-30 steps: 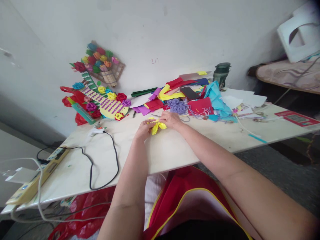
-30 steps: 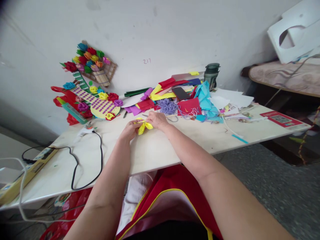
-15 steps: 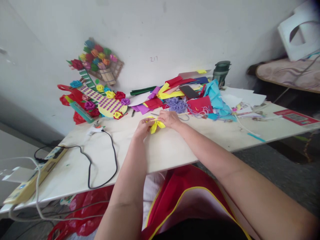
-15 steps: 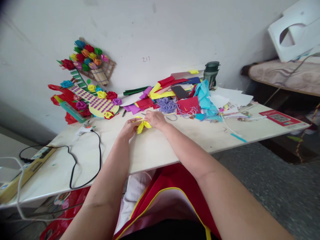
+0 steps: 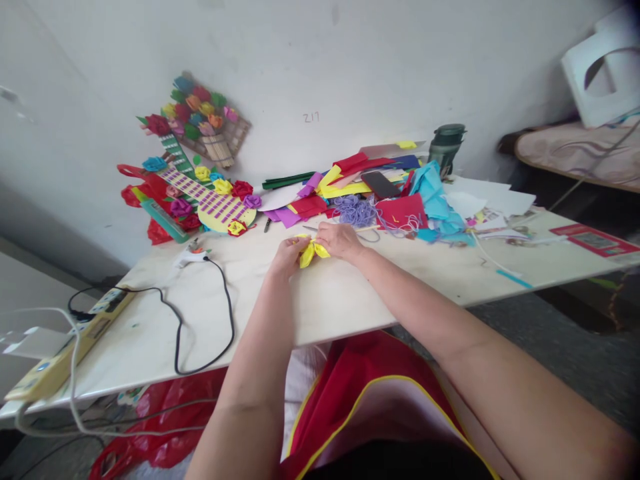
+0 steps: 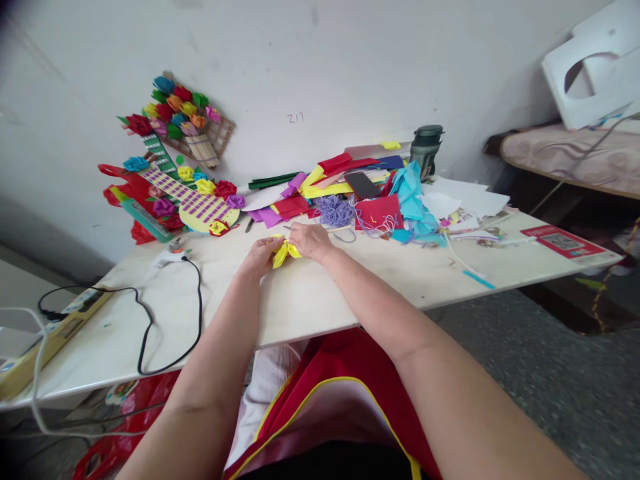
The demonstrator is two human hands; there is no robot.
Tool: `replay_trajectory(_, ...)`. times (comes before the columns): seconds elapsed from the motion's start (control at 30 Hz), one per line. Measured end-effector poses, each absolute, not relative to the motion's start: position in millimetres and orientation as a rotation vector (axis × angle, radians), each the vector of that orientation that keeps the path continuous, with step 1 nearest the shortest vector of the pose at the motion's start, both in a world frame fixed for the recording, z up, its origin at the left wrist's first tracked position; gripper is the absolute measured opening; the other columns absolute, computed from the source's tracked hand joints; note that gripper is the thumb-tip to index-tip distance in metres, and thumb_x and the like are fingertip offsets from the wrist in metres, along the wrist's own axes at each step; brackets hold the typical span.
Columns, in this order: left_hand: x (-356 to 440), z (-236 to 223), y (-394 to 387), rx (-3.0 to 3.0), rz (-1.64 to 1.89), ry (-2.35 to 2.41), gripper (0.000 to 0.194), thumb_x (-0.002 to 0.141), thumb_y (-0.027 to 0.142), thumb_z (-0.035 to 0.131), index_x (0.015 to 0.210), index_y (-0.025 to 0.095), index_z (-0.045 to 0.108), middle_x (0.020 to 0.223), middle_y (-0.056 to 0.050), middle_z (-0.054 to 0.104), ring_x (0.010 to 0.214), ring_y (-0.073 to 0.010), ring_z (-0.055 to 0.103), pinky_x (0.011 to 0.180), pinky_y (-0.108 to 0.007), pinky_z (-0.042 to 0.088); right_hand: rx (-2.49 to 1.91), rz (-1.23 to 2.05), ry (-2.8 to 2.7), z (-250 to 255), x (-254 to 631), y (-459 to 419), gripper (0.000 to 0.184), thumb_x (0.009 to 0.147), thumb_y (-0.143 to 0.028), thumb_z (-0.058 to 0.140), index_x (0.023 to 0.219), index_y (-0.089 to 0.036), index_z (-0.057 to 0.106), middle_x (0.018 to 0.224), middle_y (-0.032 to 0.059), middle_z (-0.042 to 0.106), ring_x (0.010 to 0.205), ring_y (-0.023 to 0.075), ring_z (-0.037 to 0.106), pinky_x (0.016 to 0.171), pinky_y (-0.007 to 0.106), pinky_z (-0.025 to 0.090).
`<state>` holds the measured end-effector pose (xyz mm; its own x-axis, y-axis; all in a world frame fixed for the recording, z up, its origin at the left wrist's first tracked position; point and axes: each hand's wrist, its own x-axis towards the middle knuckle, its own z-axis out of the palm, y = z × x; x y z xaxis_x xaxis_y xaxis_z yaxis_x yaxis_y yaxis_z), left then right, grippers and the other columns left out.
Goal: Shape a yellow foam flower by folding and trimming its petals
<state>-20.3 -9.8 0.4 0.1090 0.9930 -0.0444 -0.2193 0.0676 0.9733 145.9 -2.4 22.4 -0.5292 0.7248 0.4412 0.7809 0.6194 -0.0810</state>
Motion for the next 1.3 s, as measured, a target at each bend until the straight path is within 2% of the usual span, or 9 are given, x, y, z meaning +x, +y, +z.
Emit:
replay_trajectory(0.33,-22.5,1.4,-7.7,0.965,1.200,1.074,0.019,0.054,0.019,0.078,0.064,0.011,0.063,0.059,-0.003,0.065,0.057,-0.0167,0.063,0.060,-0.031,0.054,-1.021,-0.356,-2.547,19.5,141.2,-5.3,0.034,0.094,-0.020,0.039,0.095,-0.012,0.072,0.103,0.0137,0.068,0.087,0.0194,0.059,0.060,0.031,0.028)
replay_trajectory(0.53,-22.7,5.1,-10.9,1.007,1.193,1.023,0.024,0.057,0.022,0.077,0.076,0.011,0.065,0.066,-0.004,0.068,0.060,-0.0170,0.064,0.062,-0.031,0.055,-1.101,-0.244,-2.380,11.4,144.9,4.6,0.037,0.096,-0.030,0.040,0.091,-0.016,0.074,0.100,0.0089,0.068,0.077,0.0158,0.058,0.058,0.030,0.029)
replay_trajectory(0.73,-21.5,10.3,-14.1,1.027,1.232,1.019,0.039,0.053,0.013,0.072,0.090,0.014,0.060,0.072,-0.002,0.068,0.062,-0.0170,0.066,0.064,-0.032,0.055,-1.090,-0.043,-2.223,3.7,148.0,18.3,0.026,0.091,-0.030,0.052,0.090,-0.019,0.076,0.097,0.0066,0.068,0.081,0.0154,0.060,0.065,0.027,0.038)
replay_trajectory(1.03,-24.4,6.0,-9.8,1.029,1.231,1.008,0.040,0.047,0.015,0.079,0.083,0.012,0.062,0.069,-0.003,0.069,0.059,-0.0166,0.065,0.062,-0.031,0.055,-1.014,0.120,-2.127,-0.1,147.7,23.9,0.021,0.087,-0.028,0.058,0.089,-0.020,0.078,0.092,0.0061,0.070,0.081,0.0158,0.062,0.068,0.027,0.042)
replay_trajectory(1.3,-21.7,6.6,-11.9,1.044,1.241,0.996,0.042,0.044,0.021,0.088,0.078,0.011,0.066,0.068,-0.004,0.069,0.067,-0.0190,0.067,0.068,-0.033,0.055,-0.990,0.137,-2.126,-1.0,148.4,25.7,0.020,0.086,-0.028,0.059,0.085,-0.021,0.078,0.088,0.0050,0.069,0.078,0.0147,0.061,0.068,0.026,0.042)
